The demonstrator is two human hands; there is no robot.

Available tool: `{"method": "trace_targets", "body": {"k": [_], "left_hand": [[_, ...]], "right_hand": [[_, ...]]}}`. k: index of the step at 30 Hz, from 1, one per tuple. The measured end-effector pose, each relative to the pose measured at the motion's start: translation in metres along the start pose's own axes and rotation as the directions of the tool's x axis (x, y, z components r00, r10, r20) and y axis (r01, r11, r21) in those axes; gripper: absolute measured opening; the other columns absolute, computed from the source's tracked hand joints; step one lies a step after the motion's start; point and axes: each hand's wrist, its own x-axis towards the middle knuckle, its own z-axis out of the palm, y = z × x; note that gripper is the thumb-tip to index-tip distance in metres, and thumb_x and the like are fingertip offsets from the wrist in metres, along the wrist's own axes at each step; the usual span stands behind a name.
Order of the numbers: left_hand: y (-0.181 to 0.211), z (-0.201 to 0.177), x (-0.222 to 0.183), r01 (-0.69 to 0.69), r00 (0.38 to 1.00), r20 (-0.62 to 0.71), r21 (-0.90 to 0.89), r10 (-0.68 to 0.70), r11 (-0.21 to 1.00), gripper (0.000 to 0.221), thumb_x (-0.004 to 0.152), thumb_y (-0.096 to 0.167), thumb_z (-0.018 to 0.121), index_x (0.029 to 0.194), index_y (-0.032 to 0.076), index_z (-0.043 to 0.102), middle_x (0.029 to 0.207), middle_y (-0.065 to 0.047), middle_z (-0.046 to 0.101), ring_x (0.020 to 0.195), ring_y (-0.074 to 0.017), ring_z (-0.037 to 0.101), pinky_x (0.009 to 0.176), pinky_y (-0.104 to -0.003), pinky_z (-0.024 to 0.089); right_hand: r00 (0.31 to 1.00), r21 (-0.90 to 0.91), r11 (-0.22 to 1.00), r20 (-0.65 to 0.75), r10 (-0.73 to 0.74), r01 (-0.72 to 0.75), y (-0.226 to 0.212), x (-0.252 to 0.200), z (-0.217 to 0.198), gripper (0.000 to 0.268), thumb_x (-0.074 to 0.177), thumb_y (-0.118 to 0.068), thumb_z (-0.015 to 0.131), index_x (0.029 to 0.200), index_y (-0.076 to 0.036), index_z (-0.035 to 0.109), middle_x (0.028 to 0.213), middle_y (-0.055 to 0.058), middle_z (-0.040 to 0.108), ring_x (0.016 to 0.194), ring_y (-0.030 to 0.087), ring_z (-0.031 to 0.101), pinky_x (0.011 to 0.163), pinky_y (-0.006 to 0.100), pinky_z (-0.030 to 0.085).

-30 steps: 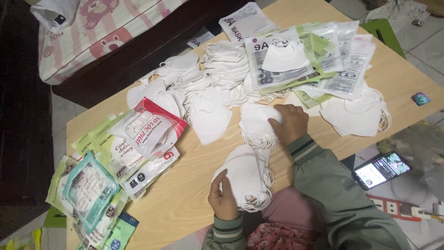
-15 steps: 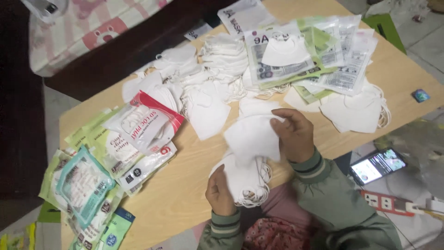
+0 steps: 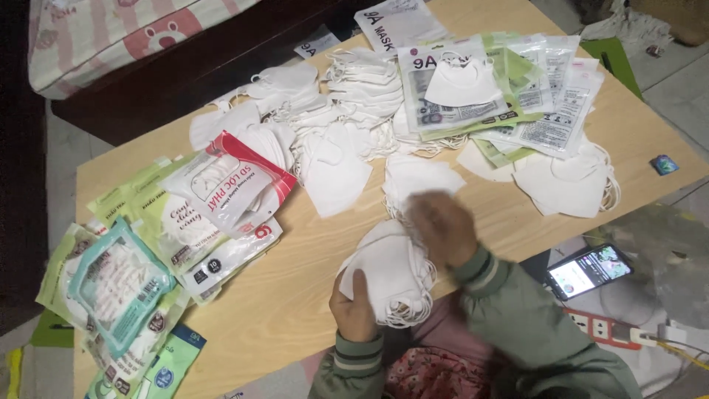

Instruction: Sorting and stacking white face masks from a pile on a table into neat stacks.

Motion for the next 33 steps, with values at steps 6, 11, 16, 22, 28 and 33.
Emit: {"method": "trace_targets", "body": {"k": [6, 11, 16, 22, 28, 33], "left_hand": [[-0.034, -0.004, 0.014, -0.326, 0.945, -0.019, 0.048, 0.327, 0.944, 0.061, 0.091, 0.02, 0.07, 0.147, 0.004, 0.051, 0.149, -0.014, 0.057, 0.137, -0.0244, 0.054, 0.116, -0.038, 0.041], [-0.015, -0.003, 0.003, -0.395, 0.919, 0.029, 0.069, 0.394, 0.916, 0.059, 0.095, 0.019, 0.066, 0.148, 0.007, 0.046, 0.154, -0.015, 0.048, 0.143, -0.0284, 0.046, 0.12, -0.045, 0.035], [-0.033, -0.006, 0.009, -0.4, 0.916, 0.032, 0.139, 0.4, 0.906, 0.021, 0.095, 0.019, 0.068, 0.109, 0.009, 0.08, 0.113, -0.012, 0.079, 0.111, -0.0242, 0.071, 0.101, -0.039, 0.056], [-0.029, -0.006, 0.005, -0.3, 0.953, 0.008, 0.165, 0.302, 0.94, 0.023, 0.095, 0.021, 0.068, 0.11, 0.01, 0.081, 0.114, -0.01, 0.08, 0.115, -0.0233, 0.07, 0.102, -0.039, 0.056], [-0.019, -0.002, 0.003, -0.231, 0.972, -0.009, 0.174, 0.236, 0.957, 0.023, 0.095, 0.024, 0.066, 0.106, 0.012, 0.083, 0.114, -0.01, 0.081, 0.111, -0.0234, 0.073, 0.123, -0.041, 0.035], [-0.01, 0.004, -0.002, -0.031, 0.999, 0.01, -0.204, 0.033, 0.978, 0.058, 0.102, 0.038, 0.043, 0.129, -0.005, 0.07, 0.128, -0.025, 0.073, 0.117, -0.0369, 0.069, 0.096, -0.049, 0.059]], "right_hand": [[0.928, -0.616, 0.777, 0.204, 0.312, -0.126, 0.073, 0.053, -0.016, 0.088, 0.086, -0.056, 0.068, 0.158, -0.013, 0.042, 0.126, 0.02, 0.067, 0.117, 0.048, 0.058, 0.088, 0.063, 0.05], [0.988, -0.522, 0.852, 0.118, 0.104, -0.027, 0.106, 0.043, -0.004, 0.067, 0.084, -0.044, 0.073, 0.141, -0.01, 0.061, 0.123, 0.018, 0.07, 0.109, 0.044, 0.063, 0.09, 0.058, 0.05], [0.997, -0.514, 0.856, -0.037, -0.075, 0.045, 0.09, 0.037, -0.002, 0.034, 0.093, -0.028, 0.059, 0.117, -0.011, 0.076, 0.097, 0.017, 0.073, 0.092, 0.045, 0.063, 0.074, 0.056, 0.048], [0.951, -0.071, 0.982, -0.244, -0.188, 0.176, 0.041, 0.03, -0.032, 0.024, 0.103, -0.016, 0.067, 0.118, 0.003, 0.073, 0.109, 0.02, 0.074, 0.096, 0.031, 0.071, 0.076, 0.038, 0.058], [0.917, 0.402, 0.841, -0.008, 0.398, -0.362, 0.037, 0.005, -0.037, 0.022, 0.091, -0.014, 0.079, 0.111, -0.011, 0.072, 0.095, 0.001, 0.071, 0.074, 0.01, 0.057, 0.074, 0.024, 0.053], [0.867, 0.471, 0.769, 0.451, 0.21, -0.432, 0.011, -0.029, -0.007, 0.022, 0.092, -0.032, 0.069, 0.099, -0.012, 0.075, 0.095, 0.006, 0.076, 0.086, 0.021, 0.075, 0.069, 0.034, 0.065]]}}
